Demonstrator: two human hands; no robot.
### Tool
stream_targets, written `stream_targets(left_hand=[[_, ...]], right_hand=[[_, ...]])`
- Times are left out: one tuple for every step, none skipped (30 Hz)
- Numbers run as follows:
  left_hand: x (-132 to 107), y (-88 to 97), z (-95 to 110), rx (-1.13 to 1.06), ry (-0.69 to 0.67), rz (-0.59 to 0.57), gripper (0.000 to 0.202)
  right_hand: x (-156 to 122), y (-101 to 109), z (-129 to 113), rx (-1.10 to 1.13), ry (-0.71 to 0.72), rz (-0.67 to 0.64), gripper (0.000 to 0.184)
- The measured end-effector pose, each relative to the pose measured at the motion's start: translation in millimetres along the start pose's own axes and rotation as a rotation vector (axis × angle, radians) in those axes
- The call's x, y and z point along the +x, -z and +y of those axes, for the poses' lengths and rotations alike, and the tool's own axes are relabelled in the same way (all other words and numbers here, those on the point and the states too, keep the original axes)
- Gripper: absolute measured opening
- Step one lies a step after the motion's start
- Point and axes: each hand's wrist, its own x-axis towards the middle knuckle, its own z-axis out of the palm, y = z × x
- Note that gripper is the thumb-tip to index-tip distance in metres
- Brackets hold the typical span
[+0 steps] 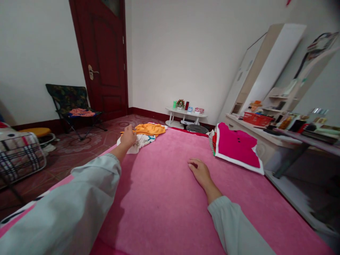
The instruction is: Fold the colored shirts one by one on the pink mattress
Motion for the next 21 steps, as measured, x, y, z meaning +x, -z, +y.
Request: stream_targets(left_hand=[[5, -0.7, -6, 0.012, 0.005, -0.021, 0.057], [10, -2.6, -10, 0.032, 0.007, -0.053, 0.059], [13, -5.6, -12, 0.060, 0.011, -0.093, 0.060], [16, -9.0, -13, 0.094, 0.013, -0.134, 0.060], [18, -12.6, -13, 0.129, 0.012, -0.168, 0.061], [20, -15.9, -12, 0.159, 0.008, -0.191, 0.063], [21, -18.5, -11, 0.178, 0.004, -0.202, 0.063], [22, -20.4, -11, 0.189, -0.003, -0.207, 0.063], [23, -21.3, -10, 0.192, -0.010, -0.212, 0.060], [23, -21.3, -10, 0.193, -0.014, -0.221, 0.056], [23, -20.4, -10, 0.196, -0.014, -0.230, 0.050], [23, -18.5, -10, 0.202, -0.014, -0.237, 0.044], [23, -15.8, -8, 0.212, -0.014, -0.235, 0.039], [22, -12.2, -5, 0.225, -0.015, -0.225, 0.035], [21, -7.7, 1, 0.242, -0.022, -0.195, 0.033], [19, -2.6, 10, 0.256, -0.044, -0.143, 0.031], [17, 3.0, 22, 0.261, -0.081, -0.081, 0.030], [13, 8.8, 38, 0.253, -0.131, -0.014, 0.030], [7, 14.5, 58, 0.223, -0.204, 0.044, 0.030], [-2, 19.6, 80, 0.165, -0.264, 0.037, 0.030], [-14, 23.7, 103, 0.082, -0.325, 0.000, 0.031]], right_hand=[[0, -1, 0, -0.018, 0.000, 0.002, 0.023], [0, -1, 0, -0.032, 0.001, 0.002, 0.022], [0, -2, -1, -0.044, 0.004, 0.001, 0.022], [0, -2, -1, -0.053, 0.006, 0.000, 0.021], [0, -3, -1, -0.061, 0.005, 0.000, 0.021], [0, -3, -2, -0.068, 0.003, 0.001, 0.020], [0, -3, -2, -0.075, 0.000, 0.002, 0.020], [0, -4, -2, -0.081, -0.003, 0.004, 0.020], [0, -4, -2, -0.087, -0.003, 0.006, 0.020], [0, -4, -2, -0.091, 0.000, 0.007, 0.020], [0, -4, -2, -0.094, 0.004, 0.008, 0.020], [1, -4, -2, -0.094, 0.008, 0.009, 0.020], [1, -4, -2, -0.091, 0.009, 0.012, 0.020], [1, -4, -2, -0.086, 0.010, 0.013, 0.020], [1, -4, -2, -0.074, 0.010, 0.013, 0.020], [1, -5, -3, -0.053, 0.006, 0.017, 0.019], [2, -5, -3, -0.017, -0.006, 0.028, 0.018], [2, -5, -3, 0.037, -0.028, 0.050, 0.018], [3, -5, -3, 0.108, -0.062, 0.091, 0.019], [3, -4, -3, 0.197, -0.109, 0.152, 0.023], [4, -3, -2, 0.301, -0.169, 0.227, 0.029]])
